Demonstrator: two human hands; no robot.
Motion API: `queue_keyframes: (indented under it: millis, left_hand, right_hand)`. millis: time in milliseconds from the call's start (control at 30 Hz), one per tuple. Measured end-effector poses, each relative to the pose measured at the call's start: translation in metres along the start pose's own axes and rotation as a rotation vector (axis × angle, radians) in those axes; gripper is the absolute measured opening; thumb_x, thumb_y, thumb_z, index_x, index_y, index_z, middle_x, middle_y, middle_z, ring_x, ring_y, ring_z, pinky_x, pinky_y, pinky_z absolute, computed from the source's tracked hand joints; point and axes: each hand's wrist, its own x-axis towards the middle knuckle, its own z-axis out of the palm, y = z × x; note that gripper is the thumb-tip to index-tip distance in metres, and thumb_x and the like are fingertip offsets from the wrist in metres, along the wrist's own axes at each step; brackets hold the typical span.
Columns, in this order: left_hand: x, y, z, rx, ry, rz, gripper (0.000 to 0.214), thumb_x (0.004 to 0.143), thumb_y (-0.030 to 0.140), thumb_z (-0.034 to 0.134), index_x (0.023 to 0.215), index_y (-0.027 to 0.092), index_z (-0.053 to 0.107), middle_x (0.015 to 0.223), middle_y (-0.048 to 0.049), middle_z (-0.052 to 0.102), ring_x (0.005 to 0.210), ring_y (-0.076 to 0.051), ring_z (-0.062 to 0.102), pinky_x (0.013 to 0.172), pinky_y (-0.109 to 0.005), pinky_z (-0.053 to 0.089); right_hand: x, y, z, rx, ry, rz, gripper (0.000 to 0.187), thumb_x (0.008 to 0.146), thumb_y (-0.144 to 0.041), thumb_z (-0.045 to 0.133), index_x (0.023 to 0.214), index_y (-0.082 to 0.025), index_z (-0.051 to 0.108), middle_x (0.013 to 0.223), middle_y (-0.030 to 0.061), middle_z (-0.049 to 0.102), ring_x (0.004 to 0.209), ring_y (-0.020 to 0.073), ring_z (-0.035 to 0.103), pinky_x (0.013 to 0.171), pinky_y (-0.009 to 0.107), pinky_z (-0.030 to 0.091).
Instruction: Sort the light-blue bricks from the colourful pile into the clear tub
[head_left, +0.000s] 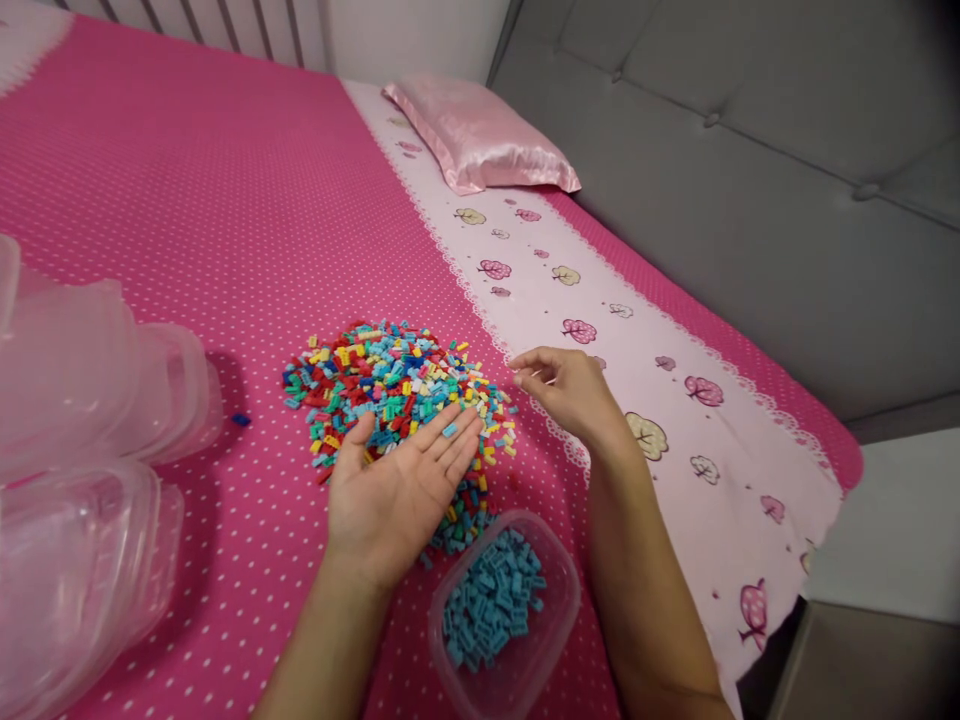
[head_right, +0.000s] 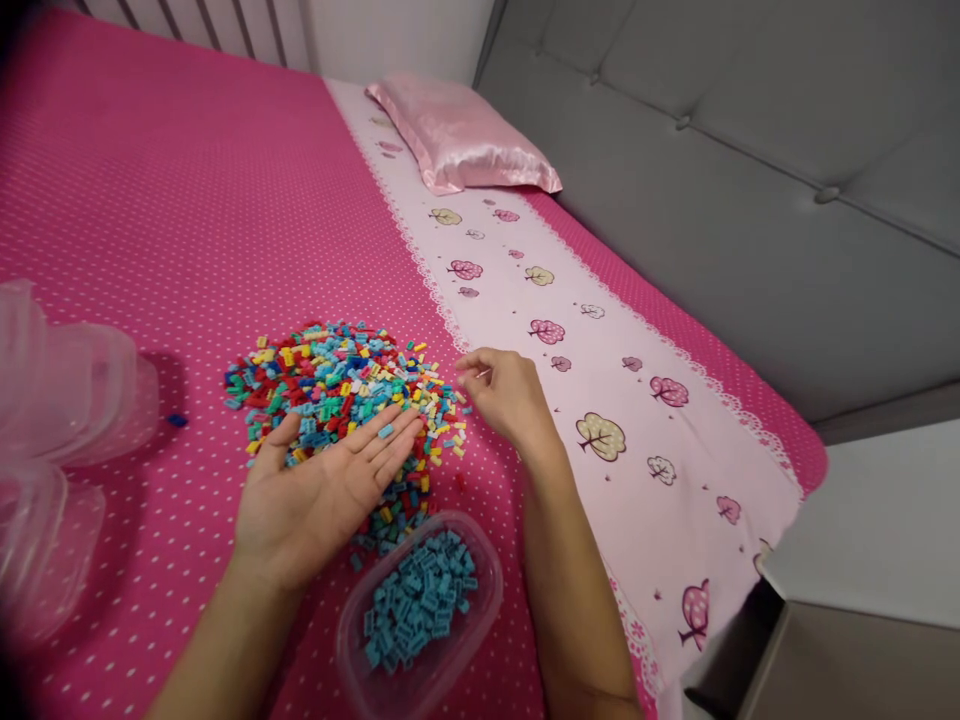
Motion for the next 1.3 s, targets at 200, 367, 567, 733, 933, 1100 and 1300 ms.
queue_keyframes:
  millis: [200, 367, 567, 733, 933, 1100, 1300]
  left_hand:
    - [0.0, -0.001, 0.002, -0.012, 0.033, 0.019, 0.086, 0.083, 0.049, 0.045, 0.146, -0.003, 0.019, 0.139, -0.0288, 0.045, 0.128, -0.031, 0.046, 0.107, -0.038, 0.041]
    - [0.0, -0.002, 0.005, -0.019, 0.079, 0.03, 0.085, 0.082, 0.046, 0.046, 0.148, 0.001, 0.016, 0.139, -0.0277, 0.045, 0.127, -0.03, 0.048, 0.106, -0.039, 0.041]
    - [0.0, -0.002, 0.006, -0.008, 0.089, 0.037, 0.083, 0.082, 0.046, 0.046, 0.146, 0.0, 0.02, 0.138, -0.0276, 0.047, 0.127, -0.03, 0.049, 0.104, -0.038, 0.044]
    - [-0.001, -0.002, 0.006, 0.014, 0.084, 0.043, 0.082, 0.082, 0.047, 0.047, 0.143, -0.003, 0.026, 0.136, -0.0282, 0.049, 0.126, -0.031, 0.049, 0.104, -0.037, 0.044]
    - [-0.001, -0.002, 0.005, 0.021, 0.081, 0.05, 0.082, 0.082, 0.046, 0.048, 0.142, -0.005, 0.027, 0.136, -0.0291, 0.048, 0.127, -0.032, 0.048, 0.104, -0.037, 0.044]
    - [0.0, -0.002, 0.005, 0.01, 0.083, 0.045, 0.081, 0.082, 0.045, 0.048, 0.142, -0.005, 0.028, 0.136, -0.0288, 0.048, 0.127, -0.032, 0.048, 0.104, -0.037, 0.045]
    - [-0.001, -0.001, 0.004, -0.011, 0.079, 0.036, 0.08, 0.083, 0.045, 0.046, 0.142, -0.005, 0.028, 0.136, -0.0289, 0.048, 0.127, -0.033, 0.047, 0.103, -0.038, 0.046]
  right_hand:
    - [0.007, 0.021, 0.02, -0.156, -0.158, 0.077, 0.016, 0.071, -0.015, 0.065, 0.083, -0.02, 0.073, 0.076, 0.0028, 0.072, 0.07, 0.0161, 0.065, 0.066, 0.026, 0.047]
    - [0.008, 0.021, 0.029, -0.258, -0.13, 0.107, 0.012, 0.069, -0.015, 0.066, 0.077, -0.021, 0.073, 0.074, 0.0027, 0.072, 0.068, 0.0163, 0.064, 0.065, 0.026, 0.046]
    - [0.007, 0.02, 0.029, -0.315, -0.129, 0.101, 0.008, 0.072, -0.017, 0.064, 0.068, -0.021, 0.07, 0.07, 0.0042, 0.071, 0.066, 0.0172, 0.063, 0.062, 0.027, 0.043]
    - [0.008, 0.021, 0.029, -0.303, -0.141, 0.118, 0.006, 0.071, -0.021, 0.066, 0.07, -0.022, 0.072, 0.073, 0.0041, 0.072, 0.07, 0.0185, 0.065, 0.063, 0.027, 0.043]
    - [0.009, 0.02, 0.031, -0.314, -0.166, 0.142, 0.011, 0.07, -0.019, 0.066, 0.077, -0.023, 0.074, 0.072, 0.0034, 0.071, 0.067, 0.0176, 0.064, 0.062, 0.027, 0.042]
    - [0.008, 0.014, 0.03, -0.354, -0.2, 0.178, 0.013, 0.071, -0.018, 0.061, 0.072, -0.021, 0.074, 0.074, 0.0051, 0.072, 0.071, 0.0186, 0.065, 0.062, 0.026, 0.041]
    - [0.009, 0.012, 0.028, -0.374, -0.232, 0.175, 0.016, 0.068, -0.015, 0.058, 0.07, -0.02, 0.073, 0.07, 0.0032, 0.071, 0.068, 0.0152, 0.064, 0.062, 0.022, 0.041]
